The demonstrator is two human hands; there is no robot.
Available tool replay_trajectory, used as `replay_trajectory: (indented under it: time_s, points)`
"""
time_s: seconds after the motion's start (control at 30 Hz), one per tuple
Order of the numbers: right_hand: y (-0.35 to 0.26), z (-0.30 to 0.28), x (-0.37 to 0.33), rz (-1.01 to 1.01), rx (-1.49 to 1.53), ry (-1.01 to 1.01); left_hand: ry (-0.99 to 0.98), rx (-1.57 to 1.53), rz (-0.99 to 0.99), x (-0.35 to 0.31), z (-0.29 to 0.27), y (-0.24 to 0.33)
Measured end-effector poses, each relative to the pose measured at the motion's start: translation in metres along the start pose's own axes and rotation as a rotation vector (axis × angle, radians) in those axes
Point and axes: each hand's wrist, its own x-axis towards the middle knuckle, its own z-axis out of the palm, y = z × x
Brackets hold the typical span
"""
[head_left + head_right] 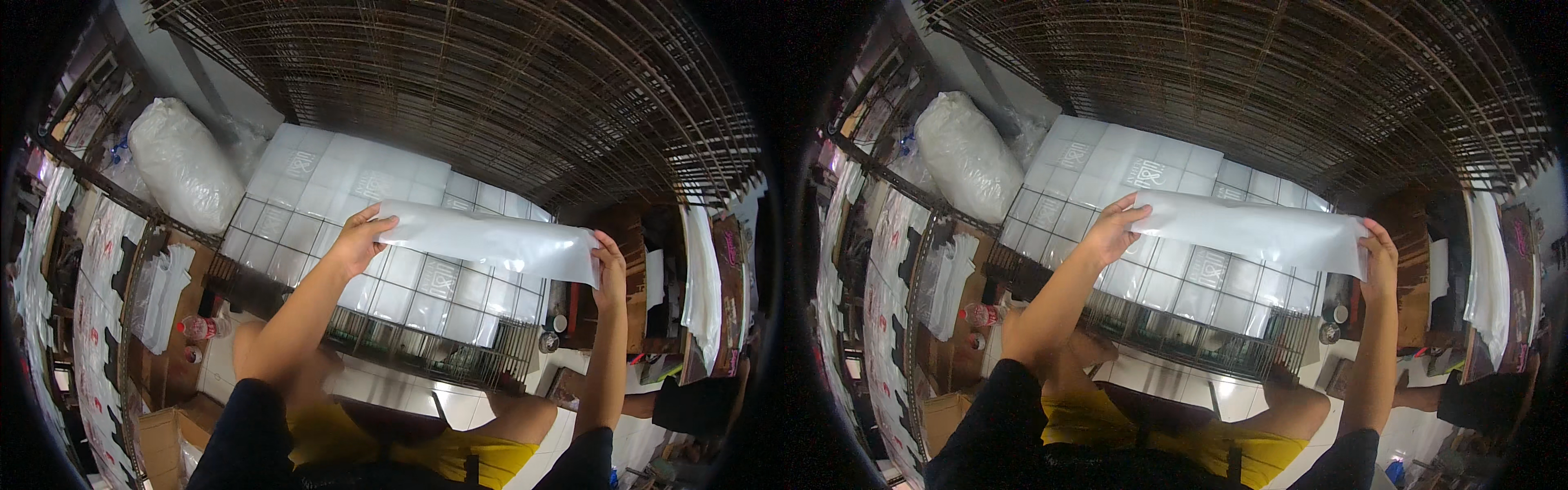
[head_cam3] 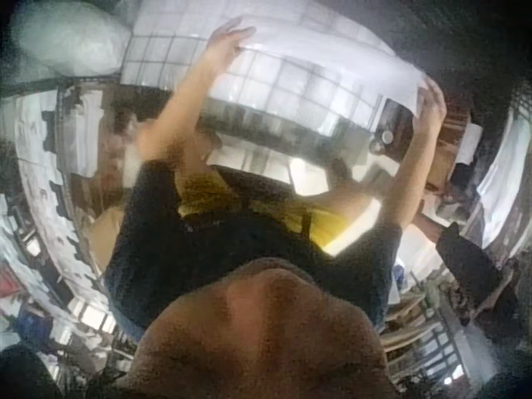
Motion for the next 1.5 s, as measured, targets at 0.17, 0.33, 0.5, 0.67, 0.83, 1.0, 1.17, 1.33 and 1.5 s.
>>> replay_trajectory:
  time_s: [0.17, 0.33, 0.5, 0.67, 0.83, 1.0, 1.17, 1.33, 1.5]
  points:
    - [0.075, -0.023, 0.013, -0.045, -0.183, 0.101, 0.169, 0.324, 0.419, 0.018, -0.007, -0.044]
    - [0.185, -0.030, 0.052, 0.111, -0.437, 0.141, 0.255, 0.546, 0.267, 0.107, -0.047, -0.131]
    - [0.274, -0.022, 0.079, 0.134, -0.519, 0.103, 0.320, 1.014, 0.327, 0.138, -0.072, -0.163]
    - [0.300, -0.026, 0.091, -0.017, -0.825, 0.204, 0.346, 1.000, 0.319, 0.150, -0.060, -0.147]
    - [0.297, -0.015, 0.099, -0.053, -0.826, 0.207, 0.395, 1.092, 0.347, 0.160, -0.064, -0.145]
    - [0.297, -0.013, 0.101, -0.048, -0.873, 0.218, 0.392, 1.111, 0.382, 0.161, -0.064, -0.148]
    - [0.303, -0.013, 0.100, -0.039, -0.924, 0.248, 0.401, 1.134, 0.416, 0.162, -0.064, -0.147]
    - [0.297, -0.005, 0.096, 0.058, -0.898, 0.245, 0.426, 1.113, 0.420, 0.160, -0.067, -0.146]
    - [0.293, -0.005, 0.089, 0.003, -0.884, 0.286, 0.521, 1.210, 0.439, 0.151, -0.060, -0.139]
